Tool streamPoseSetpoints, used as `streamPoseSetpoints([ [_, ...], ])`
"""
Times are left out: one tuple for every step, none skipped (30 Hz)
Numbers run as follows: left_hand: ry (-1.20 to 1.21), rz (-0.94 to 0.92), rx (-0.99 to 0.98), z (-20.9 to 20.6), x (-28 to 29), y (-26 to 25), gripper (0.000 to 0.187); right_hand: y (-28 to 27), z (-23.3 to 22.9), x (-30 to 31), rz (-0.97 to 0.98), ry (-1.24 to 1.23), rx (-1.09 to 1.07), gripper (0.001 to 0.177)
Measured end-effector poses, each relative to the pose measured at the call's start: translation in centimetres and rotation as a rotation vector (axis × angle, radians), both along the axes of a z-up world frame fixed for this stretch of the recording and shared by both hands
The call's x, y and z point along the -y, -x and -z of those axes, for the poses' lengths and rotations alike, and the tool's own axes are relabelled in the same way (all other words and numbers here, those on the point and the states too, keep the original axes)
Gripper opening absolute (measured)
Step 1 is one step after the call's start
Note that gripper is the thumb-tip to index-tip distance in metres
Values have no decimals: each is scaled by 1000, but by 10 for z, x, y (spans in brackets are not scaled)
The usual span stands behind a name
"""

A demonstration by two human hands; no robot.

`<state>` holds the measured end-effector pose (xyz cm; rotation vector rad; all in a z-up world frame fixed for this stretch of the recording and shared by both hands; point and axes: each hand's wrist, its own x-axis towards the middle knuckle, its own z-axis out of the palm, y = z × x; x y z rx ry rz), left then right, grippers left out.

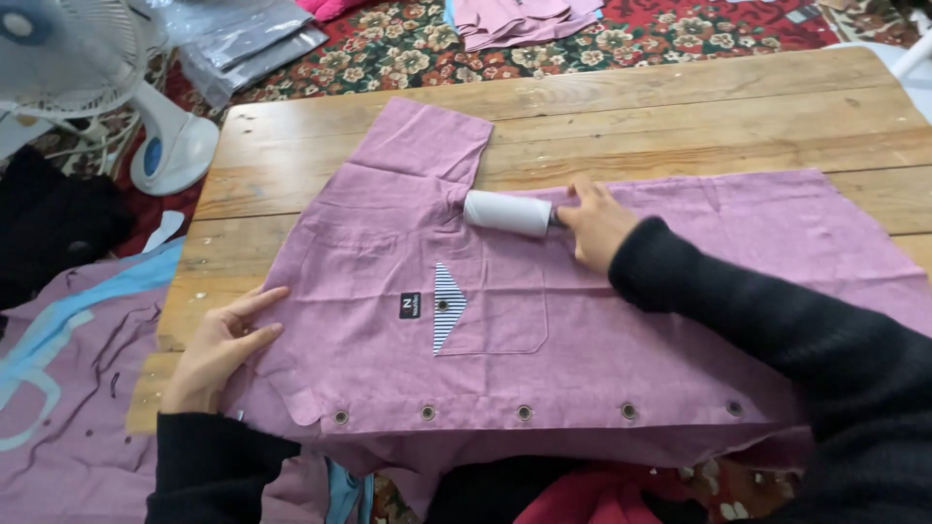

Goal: A person uses a lint roller to remove lint and debris from a pink shirt laid out on a wooden table.

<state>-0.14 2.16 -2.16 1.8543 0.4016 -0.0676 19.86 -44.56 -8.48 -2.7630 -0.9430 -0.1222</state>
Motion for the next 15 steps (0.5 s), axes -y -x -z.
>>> streamPoseSetpoints([
  [2,-10,-2,11,-7,1,55,16,16,1,-10,2,-2,31],
  [-36,50,66,21,-15,2,64,31,32,3,-36,47,23,44],
  [-72,111,129,33,-21,4,73,49,48,6,-60,94,45,59],
  [-69,102,124,34,-22,4,73,83,35,6,-70,97,40,59],
  [-86,135,156,34,-23,3,74,117,20,7,-167,121,9,66],
  [-103,169,189,35,-24,2,75,150,6,9,-265,144,-23,74],
  [-100,160,186,32,-19,3,75,162,-1,12,-274,147,-26,74],
  [-77,157,192,28,-15,5,75,174,-7,16,-325,138,-52,73],
  [-56,154,199,24,-11,5,76,185,-14,20,-375,129,-77,71],
  [-54,147,198,24,-12,5,76,172,-12,17,-383,131,-79,71],
  [-43,162,187,24,-12,4,79,160,-9,13,-348,89,-56,65],
  [-31,178,176,23,-13,3,81,147,-7,10,-314,46,-34,60],
  [-32,172,177,26,-18,1,81,120,6,7,-320,46,-33,60],
  [-42,201,175,28,-22,-1,83,93,18,5,-254,53,19,57],
  [-53,230,172,31,-27,-2,85,67,30,1,-190,58,69,54],
])
